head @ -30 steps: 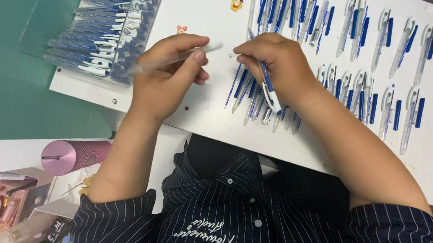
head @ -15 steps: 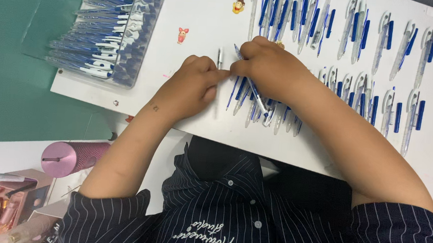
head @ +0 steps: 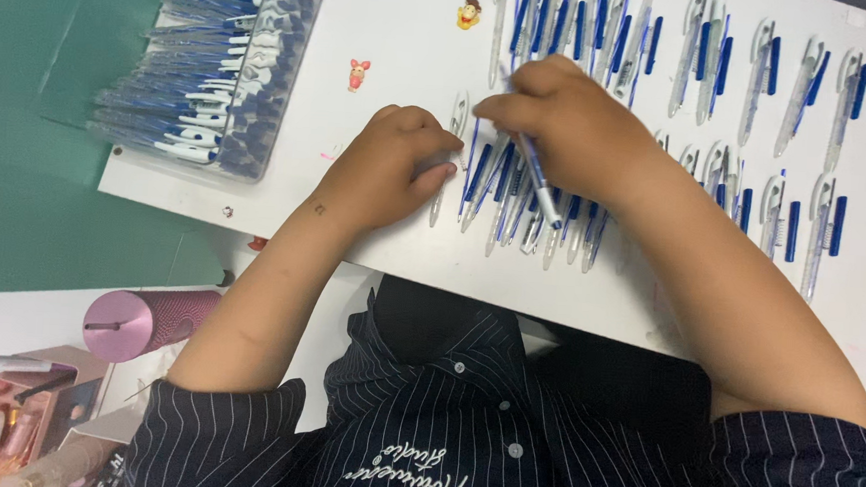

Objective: The person assembles pens by inserting ink cartridges into pen barrels and attaching the caps by hand.

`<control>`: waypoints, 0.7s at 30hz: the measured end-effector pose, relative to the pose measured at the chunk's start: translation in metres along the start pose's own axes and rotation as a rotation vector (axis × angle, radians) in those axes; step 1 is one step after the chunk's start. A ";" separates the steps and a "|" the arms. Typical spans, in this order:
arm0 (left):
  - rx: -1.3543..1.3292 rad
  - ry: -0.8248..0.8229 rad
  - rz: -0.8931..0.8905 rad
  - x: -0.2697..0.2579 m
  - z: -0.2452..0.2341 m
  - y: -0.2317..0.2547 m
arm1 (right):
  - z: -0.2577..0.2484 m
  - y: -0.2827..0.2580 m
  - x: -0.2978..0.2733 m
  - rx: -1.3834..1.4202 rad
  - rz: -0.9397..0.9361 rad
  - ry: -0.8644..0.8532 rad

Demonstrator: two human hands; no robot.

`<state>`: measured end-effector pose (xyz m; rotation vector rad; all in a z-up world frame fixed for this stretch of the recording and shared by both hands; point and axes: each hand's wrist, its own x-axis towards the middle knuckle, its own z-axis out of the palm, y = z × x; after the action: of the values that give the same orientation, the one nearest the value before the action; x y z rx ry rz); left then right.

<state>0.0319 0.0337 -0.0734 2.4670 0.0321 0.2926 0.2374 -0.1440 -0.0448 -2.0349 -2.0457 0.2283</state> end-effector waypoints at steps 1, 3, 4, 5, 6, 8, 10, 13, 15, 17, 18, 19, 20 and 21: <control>0.002 0.004 0.004 0.002 0.001 0.001 | -0.002 0.004 -0.007 0.026 -0.046 0.088; 0.003 0.005 0.010 0.005 0.004 0.003 | -0.008 0.006 -0.022 0.052 -0.088 0.178; 0.010 0.003 0.003 0.007 0.006 0.004 | -0.013 0.004 -0.030 0.057 -0.096 0.230; 0.018 0.002 -0.005 0.008 0.007 0.005 | -0.018 0.002 -0.037 0.062 -0.107 0.283; 0.019 -0.001 -0.004 0.009 0.009 0.004 | -0.020 0.003 -0.047 0.063 -0.104 0.285; 0.036 0.023 0.020 0.011 0.014 0.003 | -0.024 0.004 -0.066 0.097 -0.058 0.343; 0.042 0.010 0.004 0.011 0.014 0.006 | -0.029 0.005 -0.088 0.084 -0.007 0.359; 0.048 -0.016 -0.025 0.013 0.011 0.011 | -0.043 0.002 -0.118 0.058 0.131 0.374; 0.049 -0.034 -0.036 0.013 0.009 0.013 | -0.052 -0.001 -0.139 0.047 0.223 0.376; 0.090 -0.046 -0.014 0.013 0.007 0.014 | -0.059 -0.004 -0.160 0.074 0.302 0.438; 0.092 -0.048 -0.010 0.012 0.002 0.018 | -0.062 -0.007 -0.174 0.072 0.305 0.442; 0.108 -0.041 -0.032 0.010 -0.004 0.022 | -0.064 -0.009 -0.186 0.064 0.356 0.491; 0.124 -0.034 -0.054 0.008 -0.009 0.026 | -0.066 -0.011 -0.198 0.055 0.407 0.540; 0.127 -0.031 -0.053 0.003 -0.024 0.025 | -0.050 0.013 -0.226 0.053 0.404 0.543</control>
<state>0.0279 0.0290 -0.0394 2.5914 0.1053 0.2367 0.2627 -0.3725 -0.0147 -2.1560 -1.2919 -0.1836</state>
